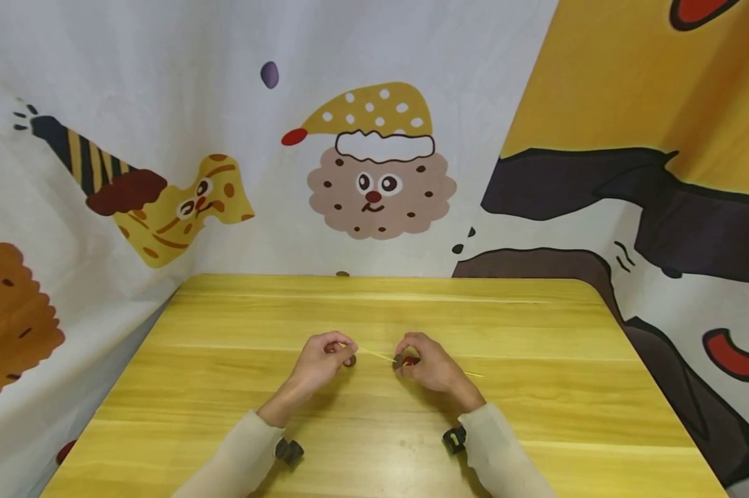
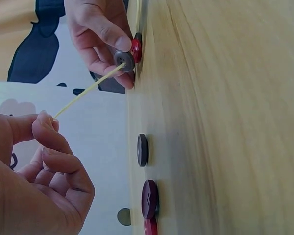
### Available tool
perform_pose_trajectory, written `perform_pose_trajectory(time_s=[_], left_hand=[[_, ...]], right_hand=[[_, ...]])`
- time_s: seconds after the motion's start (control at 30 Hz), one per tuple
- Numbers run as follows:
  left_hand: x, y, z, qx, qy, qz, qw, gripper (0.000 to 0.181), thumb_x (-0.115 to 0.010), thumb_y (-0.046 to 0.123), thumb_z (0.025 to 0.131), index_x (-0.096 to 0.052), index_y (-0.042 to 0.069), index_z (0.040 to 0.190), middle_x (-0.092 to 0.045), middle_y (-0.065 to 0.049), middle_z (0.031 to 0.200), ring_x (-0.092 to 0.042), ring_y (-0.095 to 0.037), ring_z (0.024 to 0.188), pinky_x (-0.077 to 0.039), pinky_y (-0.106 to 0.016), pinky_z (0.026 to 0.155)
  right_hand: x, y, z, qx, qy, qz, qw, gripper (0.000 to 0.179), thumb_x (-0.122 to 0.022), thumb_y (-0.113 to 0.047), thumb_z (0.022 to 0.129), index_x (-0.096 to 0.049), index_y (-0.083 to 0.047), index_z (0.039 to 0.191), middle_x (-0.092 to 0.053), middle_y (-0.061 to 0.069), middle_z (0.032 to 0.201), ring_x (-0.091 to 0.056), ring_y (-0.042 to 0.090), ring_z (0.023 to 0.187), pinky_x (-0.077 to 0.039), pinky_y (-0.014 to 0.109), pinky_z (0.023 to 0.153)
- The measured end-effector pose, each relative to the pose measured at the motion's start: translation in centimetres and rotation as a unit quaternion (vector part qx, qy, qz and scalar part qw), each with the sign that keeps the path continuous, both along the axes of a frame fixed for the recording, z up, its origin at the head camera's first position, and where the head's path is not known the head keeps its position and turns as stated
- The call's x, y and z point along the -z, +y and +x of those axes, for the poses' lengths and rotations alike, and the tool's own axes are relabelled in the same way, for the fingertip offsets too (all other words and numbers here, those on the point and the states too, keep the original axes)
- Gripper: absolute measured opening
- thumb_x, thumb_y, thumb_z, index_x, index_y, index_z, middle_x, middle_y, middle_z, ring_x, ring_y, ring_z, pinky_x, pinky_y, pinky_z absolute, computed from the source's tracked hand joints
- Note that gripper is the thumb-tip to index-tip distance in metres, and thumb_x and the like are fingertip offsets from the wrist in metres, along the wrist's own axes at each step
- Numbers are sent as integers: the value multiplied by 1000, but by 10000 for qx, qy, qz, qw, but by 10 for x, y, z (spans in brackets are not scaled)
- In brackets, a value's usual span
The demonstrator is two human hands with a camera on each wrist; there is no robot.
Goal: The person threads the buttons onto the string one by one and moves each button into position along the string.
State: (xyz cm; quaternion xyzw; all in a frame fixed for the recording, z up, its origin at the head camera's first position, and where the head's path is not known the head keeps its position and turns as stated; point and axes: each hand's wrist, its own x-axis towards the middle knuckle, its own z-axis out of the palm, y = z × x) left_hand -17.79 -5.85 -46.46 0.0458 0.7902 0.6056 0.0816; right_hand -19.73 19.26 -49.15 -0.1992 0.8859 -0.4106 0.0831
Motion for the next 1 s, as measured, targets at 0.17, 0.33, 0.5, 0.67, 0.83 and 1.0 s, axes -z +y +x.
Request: perform_pose_trajectory(time_s=[0.17, 0.33, 0.5, 0.67, 0.83, 1.0], left_hand=[[-1, -2, 0, -5, 9, -2, 10000, 19, -66, 19, 96, -72, 2, 101, -68, -20, 84, -64, -45, 82, -44, -24, 53], [-3, -4, 0, 19, 44, -2, 10000, 20, -66, 19, 96, -71, 1, 102, -68, -24, 87, -64, -43, 81, -42, -24, 52], [-4, -5, 0, 33, 33, -29, 10000, 20, -66, 19, 96, -71, 1, 103, -68, -25, 88, -64, -45, 82, -38, -22, 51], [-3, -6, 0, 38, 18, -9, 10000, 20, -66, 19, 96, -72, 2, 102, -68, -25, 89, -62, -49, 82, -36, -22, 50], [-3, -7, 0, -8, 57, -58, 10000, 19, -66, 19, 95, -72, 2, 102, -68, -24, 87, -60, -36, 67, -35, -22, 49], [-5, -9, -1, -89, 106, -172, 9998, 19, -67, 21, 95, -73, 4, 101, -67, -20, 83, -49, -13, 58, -35, -22, 48]], right_hand=[[0, 1, 0, 49, -50, 14, 10000, 26, -80, -3, 81, -63, -15, 97, -48, 26, 143, -41, 46, 136, -33, 62, 108], [1, 1, 1, 49, -26, 80, 10000, 26, -80, -2, 81, -62, -15, 96, -47, 26, 144, -41, 46, 136, -34, 61, 108], [1, 1, 1, 85, -4, 124, 9999, 26, -79, -1, 81, -62, -15, 95, -47, 27, 144, -42, 47, 135, -36, 61, 107], [2, 2, 0, 109, 63, 166, 9998, 26, -80, -1, 80, -62, -15, 94, -50, 26, 142, -44, 46, 134, -38, 59, 106], [3, 3, -1, 88, 51, 228, 9997, 25, -79, -1, 81, -62, -15, 93, -50, 26, 143, -44, 46, 134, -36, 58, 108], [3, 3, -2, 131, -12, 255, 9996, 25, -79, 0, 81, -62, -15, 92, -49, 26, 143, -43, 47, 135, -34, 59, 109]])
